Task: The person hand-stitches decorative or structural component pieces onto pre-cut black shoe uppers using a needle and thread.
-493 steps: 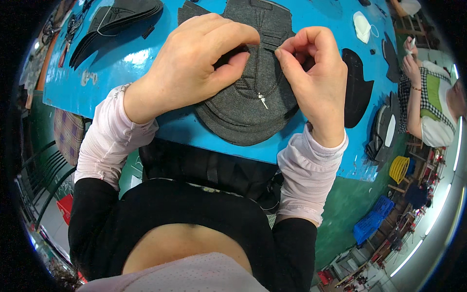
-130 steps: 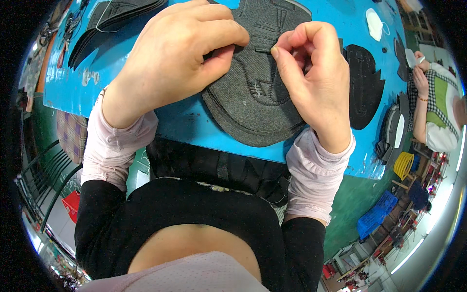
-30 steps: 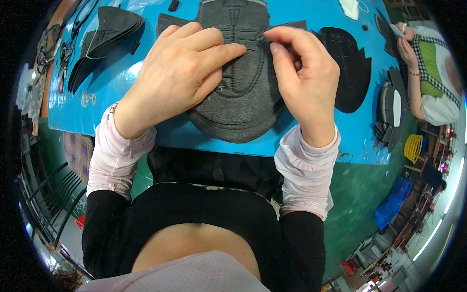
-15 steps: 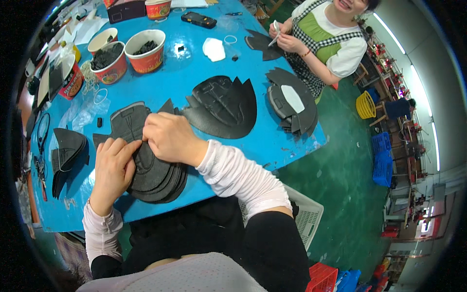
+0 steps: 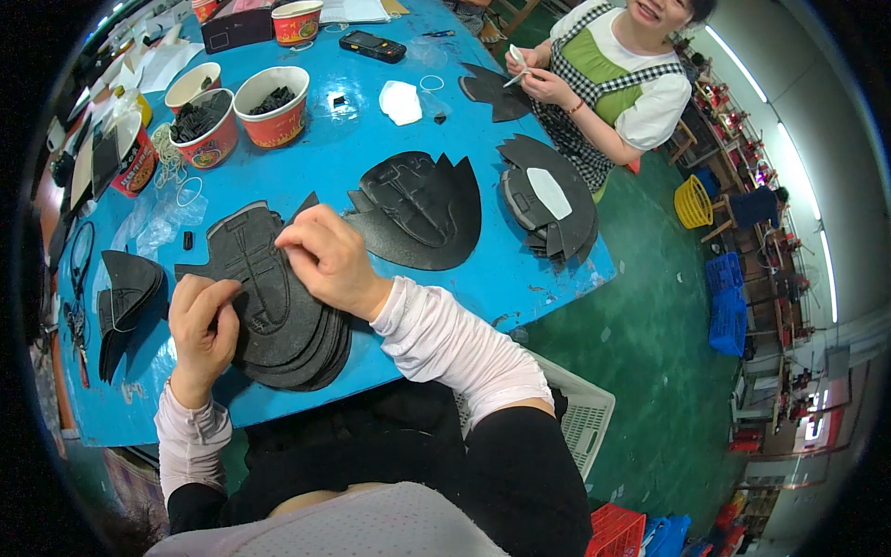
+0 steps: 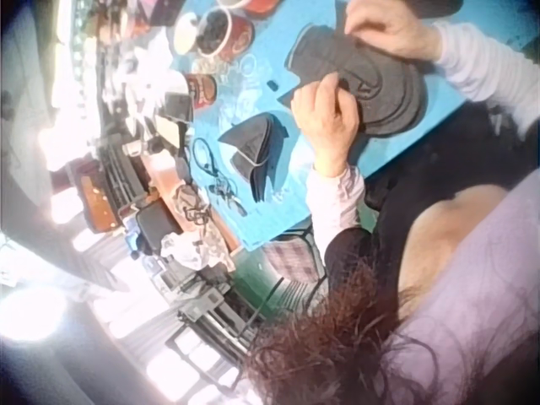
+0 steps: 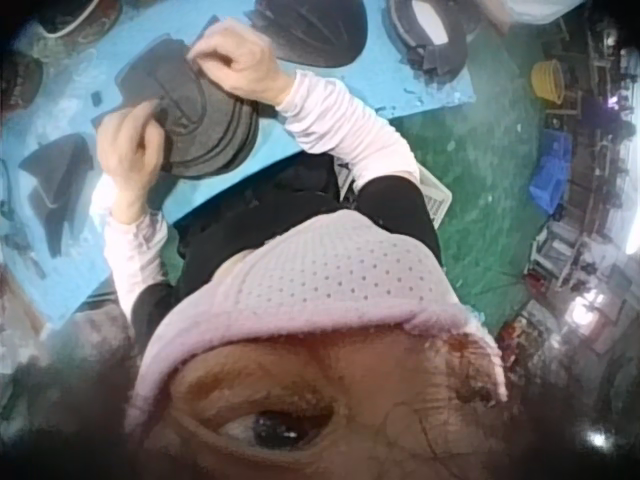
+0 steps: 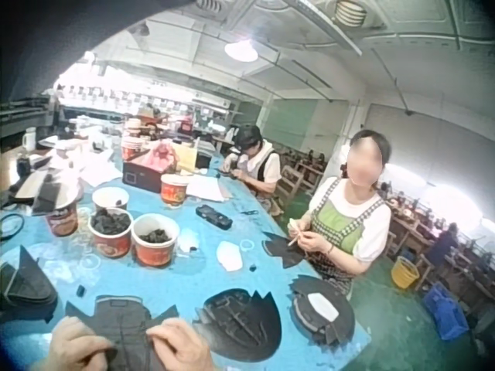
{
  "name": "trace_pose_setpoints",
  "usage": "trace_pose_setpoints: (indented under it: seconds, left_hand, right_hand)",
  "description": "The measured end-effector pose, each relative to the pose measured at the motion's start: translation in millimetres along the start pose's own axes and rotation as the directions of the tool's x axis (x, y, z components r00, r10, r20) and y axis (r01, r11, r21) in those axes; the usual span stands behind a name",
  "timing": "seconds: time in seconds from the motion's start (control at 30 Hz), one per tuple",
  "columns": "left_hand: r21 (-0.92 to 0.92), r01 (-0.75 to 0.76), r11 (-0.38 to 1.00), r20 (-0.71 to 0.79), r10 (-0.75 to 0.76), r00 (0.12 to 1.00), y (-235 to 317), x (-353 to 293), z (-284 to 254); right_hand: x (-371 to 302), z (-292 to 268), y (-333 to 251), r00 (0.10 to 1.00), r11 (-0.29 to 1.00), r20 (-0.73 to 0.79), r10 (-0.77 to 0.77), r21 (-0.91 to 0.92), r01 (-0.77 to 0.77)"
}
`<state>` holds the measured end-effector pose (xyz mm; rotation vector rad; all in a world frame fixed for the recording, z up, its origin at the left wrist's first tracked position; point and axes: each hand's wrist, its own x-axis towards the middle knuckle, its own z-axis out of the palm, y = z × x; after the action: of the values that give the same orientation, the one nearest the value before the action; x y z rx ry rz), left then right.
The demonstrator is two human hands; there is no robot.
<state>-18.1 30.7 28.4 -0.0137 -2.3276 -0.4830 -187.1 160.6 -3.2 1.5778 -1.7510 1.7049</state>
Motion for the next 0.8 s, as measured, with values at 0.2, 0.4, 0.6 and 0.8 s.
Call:
trace_pose_setpoints:
  seconds: [0.2, 0.4, 0.6, 0.8]
  left_hand:
    - [-0.076, 0.06, 0.995, -0.176, -0.073, 0.982, -9.0, -4.0, -2.0]
    - [-0.045, 0.032, 0.998, -0.227, -0.042, 0.973, -7.1, -5.8, -17.1]
    - [-0.062, -0.008, 0.998, -0.288, -0.01, 0.958, -9.9, -6.9, -5.7]
    - [-0.063, -0.007, 0.998, -0.26, -0.01, 0.966, -9.2, -7.5, -5.5]
  right_hand:
    - [2.9, -9.1, 17.1, 0.969, 0.963, -0.044, 0.244, 0.127, -0.237]
    - [22.4, -25.4, -7.6, 0.797, 0.631, 0.164, 0.581, 0.528, -0.569]
    - [10.6, -73.2, -94.1, 0.766, -0.31, 0.019, -0.643, 0.907, -0.283]
    - [19.0, -84.0, -103.0, 0.803, -0.293, 0.097, -0.587, 0.9, -0.323]
